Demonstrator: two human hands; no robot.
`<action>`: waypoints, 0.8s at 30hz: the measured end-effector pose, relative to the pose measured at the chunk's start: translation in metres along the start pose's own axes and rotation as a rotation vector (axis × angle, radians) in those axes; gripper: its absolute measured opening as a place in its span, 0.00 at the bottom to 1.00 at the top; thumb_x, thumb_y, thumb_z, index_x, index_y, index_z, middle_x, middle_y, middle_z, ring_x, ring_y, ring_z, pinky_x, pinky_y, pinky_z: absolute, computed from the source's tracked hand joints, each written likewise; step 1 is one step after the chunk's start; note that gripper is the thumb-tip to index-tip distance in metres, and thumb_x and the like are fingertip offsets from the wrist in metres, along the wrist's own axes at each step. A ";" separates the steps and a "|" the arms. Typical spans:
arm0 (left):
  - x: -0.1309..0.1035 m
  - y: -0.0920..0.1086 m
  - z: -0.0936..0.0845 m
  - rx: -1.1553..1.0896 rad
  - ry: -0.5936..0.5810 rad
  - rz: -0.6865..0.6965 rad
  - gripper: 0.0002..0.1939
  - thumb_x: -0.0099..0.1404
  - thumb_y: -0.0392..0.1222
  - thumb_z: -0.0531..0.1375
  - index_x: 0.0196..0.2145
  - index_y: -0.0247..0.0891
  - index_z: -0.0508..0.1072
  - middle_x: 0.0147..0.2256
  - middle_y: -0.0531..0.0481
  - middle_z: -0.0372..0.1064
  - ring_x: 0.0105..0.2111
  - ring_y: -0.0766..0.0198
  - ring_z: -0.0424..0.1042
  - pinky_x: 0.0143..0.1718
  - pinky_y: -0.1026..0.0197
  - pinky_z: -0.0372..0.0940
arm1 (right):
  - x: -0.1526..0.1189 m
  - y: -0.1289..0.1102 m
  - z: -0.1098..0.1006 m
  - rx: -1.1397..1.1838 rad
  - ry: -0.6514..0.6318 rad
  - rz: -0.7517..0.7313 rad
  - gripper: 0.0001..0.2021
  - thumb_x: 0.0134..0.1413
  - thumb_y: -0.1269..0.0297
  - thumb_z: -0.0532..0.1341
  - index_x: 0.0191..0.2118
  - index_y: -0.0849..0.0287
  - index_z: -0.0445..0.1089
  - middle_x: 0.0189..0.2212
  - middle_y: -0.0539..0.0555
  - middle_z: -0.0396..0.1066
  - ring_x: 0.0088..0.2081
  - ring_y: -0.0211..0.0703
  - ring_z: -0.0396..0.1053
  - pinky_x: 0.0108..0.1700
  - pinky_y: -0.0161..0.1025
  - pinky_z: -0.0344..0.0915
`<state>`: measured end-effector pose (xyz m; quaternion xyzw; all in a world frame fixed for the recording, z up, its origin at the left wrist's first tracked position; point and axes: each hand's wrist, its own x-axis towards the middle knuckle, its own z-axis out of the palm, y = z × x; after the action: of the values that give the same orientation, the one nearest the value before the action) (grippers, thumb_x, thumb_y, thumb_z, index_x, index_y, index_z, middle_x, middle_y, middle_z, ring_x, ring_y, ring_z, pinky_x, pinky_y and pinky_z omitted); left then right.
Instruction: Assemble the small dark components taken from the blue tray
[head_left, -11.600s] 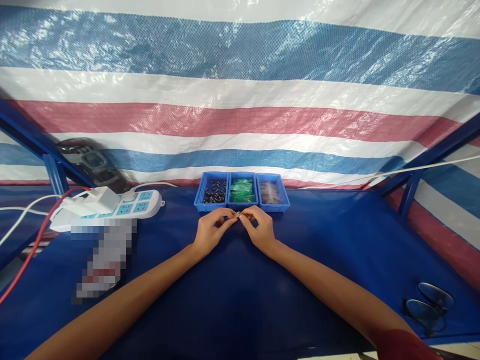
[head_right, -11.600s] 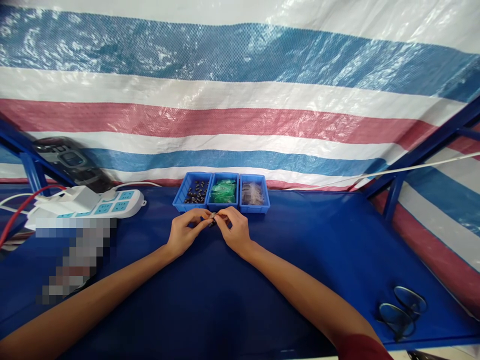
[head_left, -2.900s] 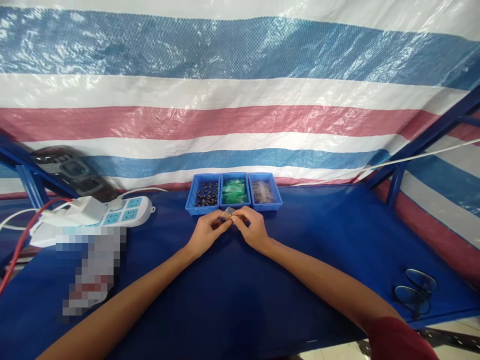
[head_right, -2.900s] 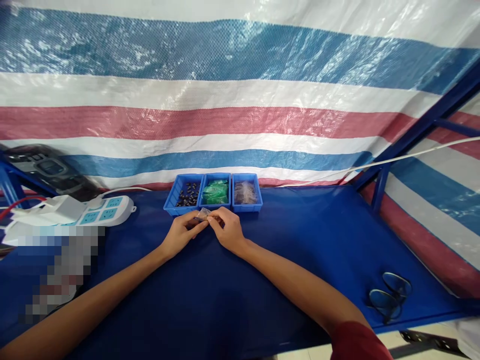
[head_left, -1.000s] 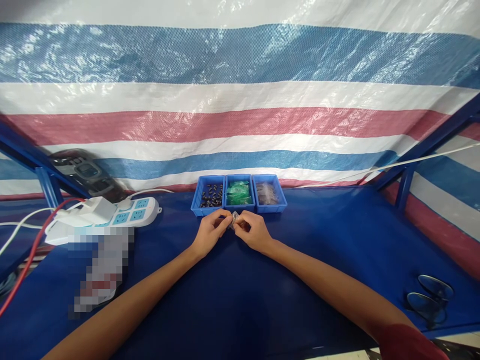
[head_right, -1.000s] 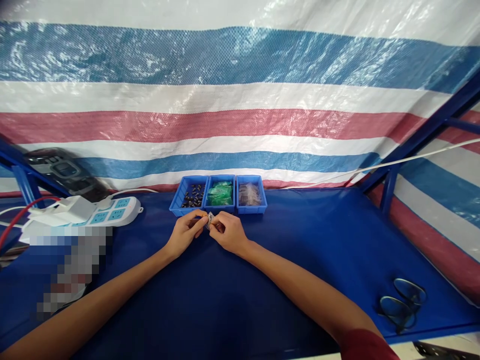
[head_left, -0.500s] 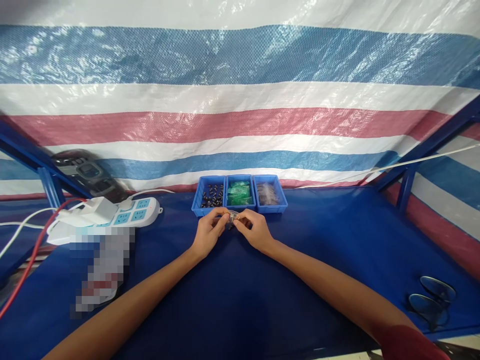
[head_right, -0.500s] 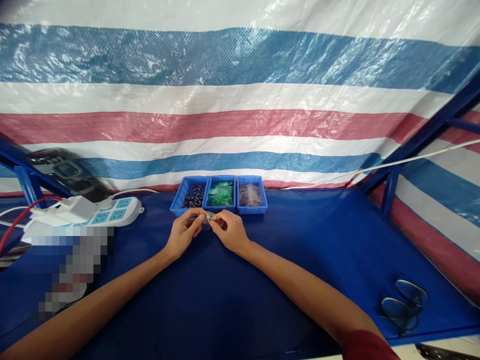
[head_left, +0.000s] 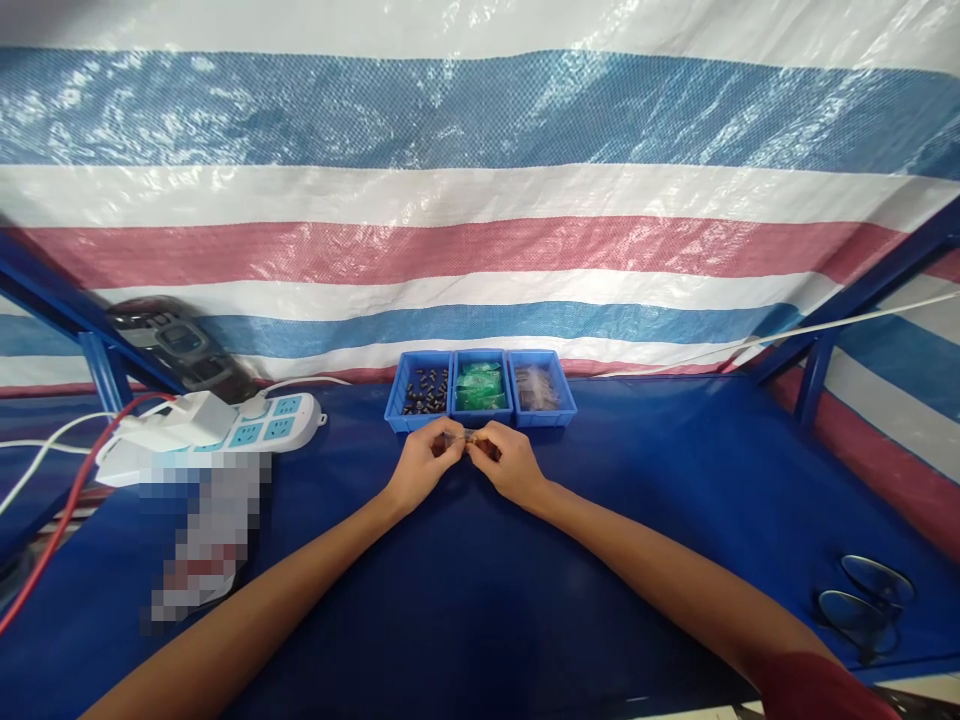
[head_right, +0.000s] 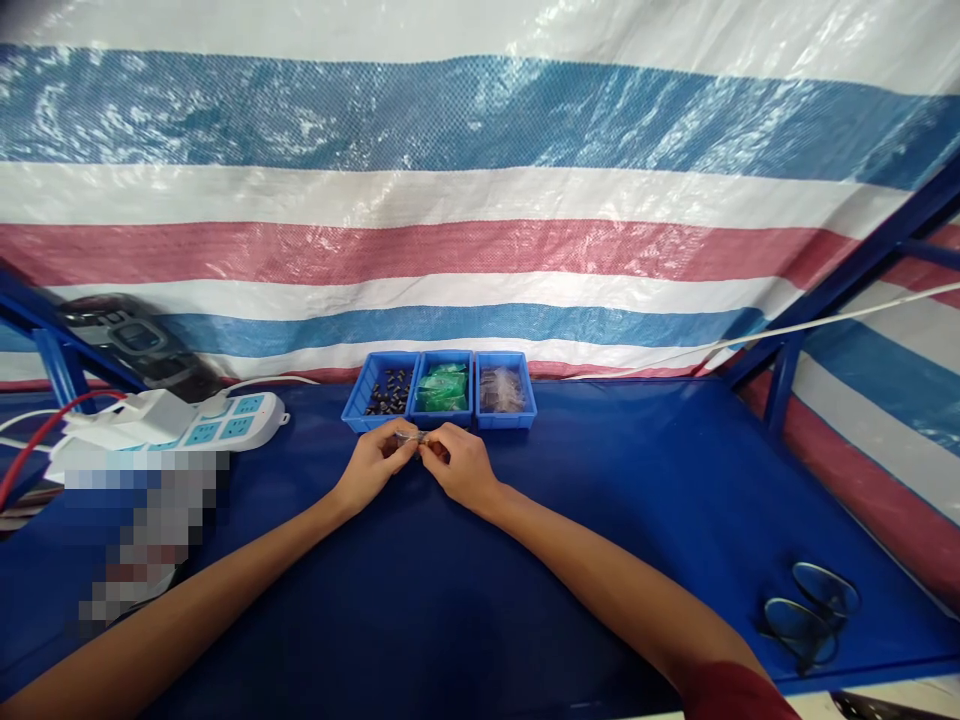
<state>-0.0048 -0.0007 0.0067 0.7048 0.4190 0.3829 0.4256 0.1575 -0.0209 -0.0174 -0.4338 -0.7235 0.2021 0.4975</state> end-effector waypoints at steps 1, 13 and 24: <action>0.000 -0.001 0.000 0.038 0.000 0.013 0.10 0.62 0.46 0.58 0.31 0.35 0.70 0.28 0.51 0.65 0.25 0.68 0.63 0.25 0.67 0.59 | 0.000 0.000 0.000 0.000 0.003 0.003 0.07 0.56 0.66 0.58 0.27 0.58 0.67 0.23 0.49 0.62 0.24 0.37 0.61 0.28 0.35 0.58; -0.006 0.006 0.002 -0.026 0.070 -0.010 0.12 0.62 0.48 0.59 0.30 0.35 0.69 0.19 0.57 0.60 0.18 0.72 0.59 0.20 0.68 0.55 | 0.002 -0.008 -0.005 0.067 0.059 0.050 0.07 0.55 0.67 0.56 0.27 0.59 0.65 0.22 0.48 0.61 0.23 0.36 0.59 0.27 0.33 0.57; -0.001 -0.005 0.000 -0.168 0.051 -0.057 0.13 0.60 0.48 0.62 0.38 0.36 0.71 0.23 0.55 0.64 0.17 0.74 0.57 0.17 0.70 0.53 | 0.002 -0.004 -0.005 0.046 -0.020 0.109 0.08 0.57 0.66 0.54 0.28 0.59 0.64 0.22 0.48 0.63 0.23 0.37 0.61 0.27 0.33 0.58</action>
<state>-0.0069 -0.0002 0.0021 0.6444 0.4161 0.4221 0.4833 0.1595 -0.0218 -0.0114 -0.4590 -0.6987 0.2499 0.4886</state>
